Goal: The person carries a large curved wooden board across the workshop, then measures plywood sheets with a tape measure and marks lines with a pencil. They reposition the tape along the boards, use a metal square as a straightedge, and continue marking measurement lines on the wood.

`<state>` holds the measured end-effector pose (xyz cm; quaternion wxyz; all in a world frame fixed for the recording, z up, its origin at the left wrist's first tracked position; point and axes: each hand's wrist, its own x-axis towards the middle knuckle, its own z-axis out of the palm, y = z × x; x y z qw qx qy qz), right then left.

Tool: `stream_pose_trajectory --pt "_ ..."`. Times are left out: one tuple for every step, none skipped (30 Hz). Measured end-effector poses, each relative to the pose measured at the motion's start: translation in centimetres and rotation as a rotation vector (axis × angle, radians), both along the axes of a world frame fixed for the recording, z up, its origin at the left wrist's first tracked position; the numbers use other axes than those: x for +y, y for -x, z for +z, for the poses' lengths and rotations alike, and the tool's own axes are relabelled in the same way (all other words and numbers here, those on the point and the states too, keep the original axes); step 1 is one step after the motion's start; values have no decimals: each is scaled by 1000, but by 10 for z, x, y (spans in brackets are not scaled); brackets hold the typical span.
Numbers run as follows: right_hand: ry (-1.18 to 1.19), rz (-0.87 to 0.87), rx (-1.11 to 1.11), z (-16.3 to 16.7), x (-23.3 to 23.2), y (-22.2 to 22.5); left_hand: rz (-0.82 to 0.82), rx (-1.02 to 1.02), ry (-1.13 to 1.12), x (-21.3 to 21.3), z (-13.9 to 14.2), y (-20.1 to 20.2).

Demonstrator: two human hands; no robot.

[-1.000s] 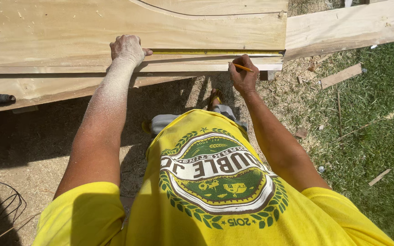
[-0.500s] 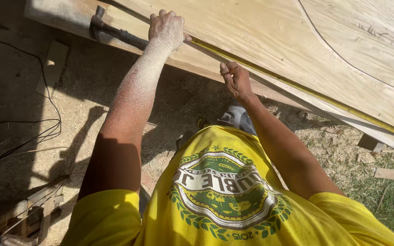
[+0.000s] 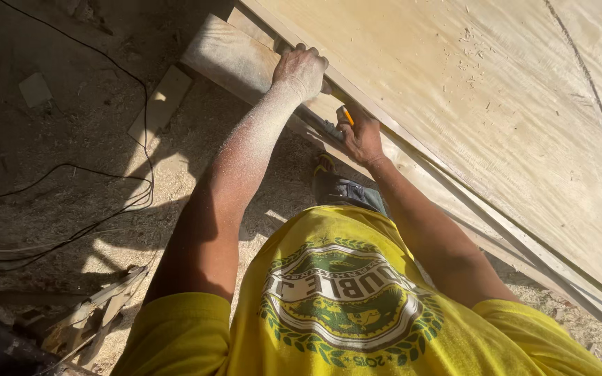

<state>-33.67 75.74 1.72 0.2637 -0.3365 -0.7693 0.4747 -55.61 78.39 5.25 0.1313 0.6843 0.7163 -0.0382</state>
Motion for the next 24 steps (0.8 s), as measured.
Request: stream_pose_trajectory --pt "44 -2 -6 1 5 27 -11 48 -56 10 4 28" --pt "90 -7 -17 3 11 52 -25 90 -111 14 6 51" --pt "91 12 -46 4 18 74 -38 117 -156 14 7 68" --pt "102 31 -83 5 20 92 -35 90 -72 12 7 89" --pt "106 45 -118 6 22 108 -38 66 4 15 8 115" --pt "49 41 -146 6 27 124 -45 50 69 23 12 143" --pt "-11 32 -169 7 32 143 -47 78 59 32 14 168" --pt "-68 19 -193 8 36 164 -54 107 51 40 15 192" --pt "-24 -15 -234 7 39 184 -62 129 49 42 12 215" --pt "30 -49 -279 6 42 202 -78 100 30 46 10 238" --pt "84 -87 -319 4 44 221 -95 73 10 55 9 265" --pt "96 -149 -326 3 48 242 -116 52 -17 65 12 289" --pt "118 -210 -331 1 47 263 -99 37 4 66 10 309" --pt "137 -273 -329 0 47 286 -83 30 21 72 13 332" --pt "142 -324 -318 2 49 307 -60 23 35 79 16 356" --pt "155 -366 -311 1 47 324 -96 28 23 81 19 378" --pt "172 -409 -303 1 39 344 -132 34 16 81 24 400" --pt "129 -409 -285 2 32 366 -166 34 -1 83 29 417" --pt "76 -413 -267 3 30 385 -154 40 52 88 35 434" --pt "21 -419 -251 6 30 402 -142 47 103 92 40 452" --pt "82 -434 -279 7 31 418 -130 53 155 98 44 469" --pt "147 -446 -306 6 31 433 -143 14 131 106 45 483" --pt "215 -453 -334 5 32 446 -152 -29 111 112 43 498" --pt "165 -436 -344 4 35 456 -155 -73 89 119 39 510"
